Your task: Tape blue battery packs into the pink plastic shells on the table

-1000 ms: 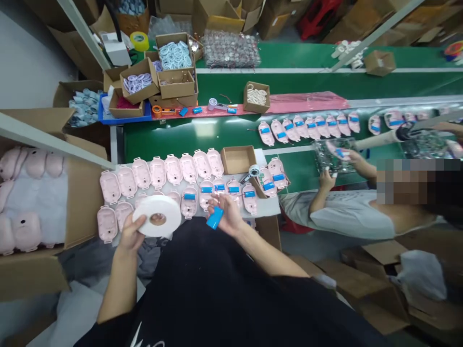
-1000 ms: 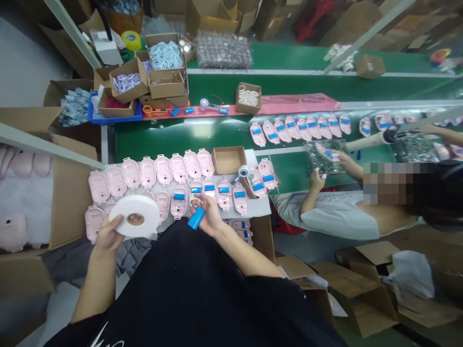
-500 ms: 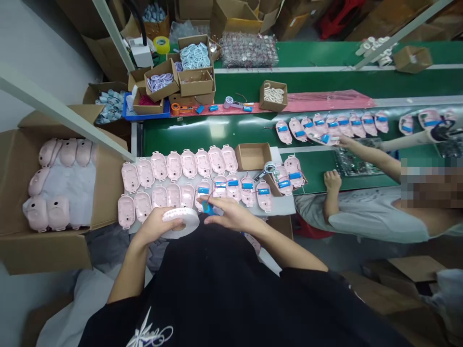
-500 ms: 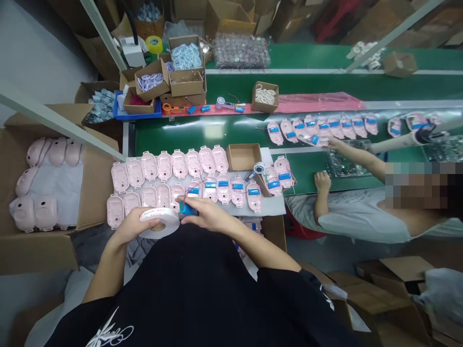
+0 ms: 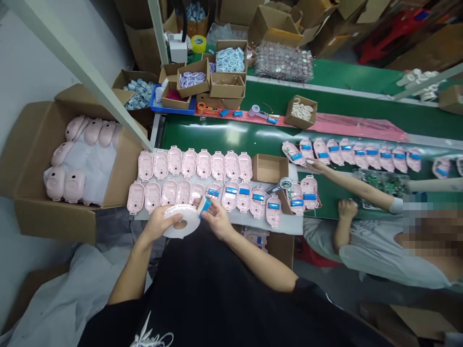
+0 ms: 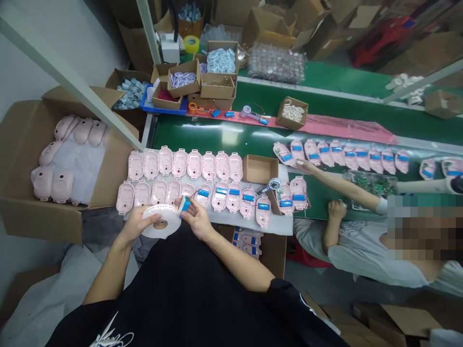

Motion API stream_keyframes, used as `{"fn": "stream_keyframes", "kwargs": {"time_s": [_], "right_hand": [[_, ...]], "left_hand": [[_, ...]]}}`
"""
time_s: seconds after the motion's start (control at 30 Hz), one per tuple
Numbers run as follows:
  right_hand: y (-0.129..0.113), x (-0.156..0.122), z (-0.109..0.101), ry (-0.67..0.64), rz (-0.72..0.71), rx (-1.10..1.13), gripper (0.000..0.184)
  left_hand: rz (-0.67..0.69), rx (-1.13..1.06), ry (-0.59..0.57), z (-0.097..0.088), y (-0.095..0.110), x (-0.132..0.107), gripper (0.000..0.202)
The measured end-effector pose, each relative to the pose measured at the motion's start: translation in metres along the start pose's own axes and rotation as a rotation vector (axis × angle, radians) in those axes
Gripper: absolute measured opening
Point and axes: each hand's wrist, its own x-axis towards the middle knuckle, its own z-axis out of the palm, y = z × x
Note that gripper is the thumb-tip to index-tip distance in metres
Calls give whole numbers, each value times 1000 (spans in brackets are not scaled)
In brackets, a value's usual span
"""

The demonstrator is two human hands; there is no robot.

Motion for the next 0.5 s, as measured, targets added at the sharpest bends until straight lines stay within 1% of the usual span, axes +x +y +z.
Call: {"fn": "stream_keyframes", "kwargs": {"time_s": [0.07,0.17,0.2,0.27,0.33,0.37,0.5], "right_hand": [[2,19,4,67,-2,134,64],[-7,54,8,70,-29,232,65],[-9,64,10,62,-29,249,64],[-9,79,18,34,-17,272,62],[-5,85,29,-11,-6,277,62],[-3,85,35,-48,-3,266,63],[2,72,57,-217,15,130,64]], "left_hand": [[-10,2,90,-9,0,-6,43],[27,54,194,-31,10,-13,43],[30,91,199,-38,13,-15,42],[-4,167,152,-50,17,-18,42],[-61,199,106,-59,13,-21,43],[-77,194,107,-64,9,-23,44],[-83,160,182,-83,-12,-35,46]]}}
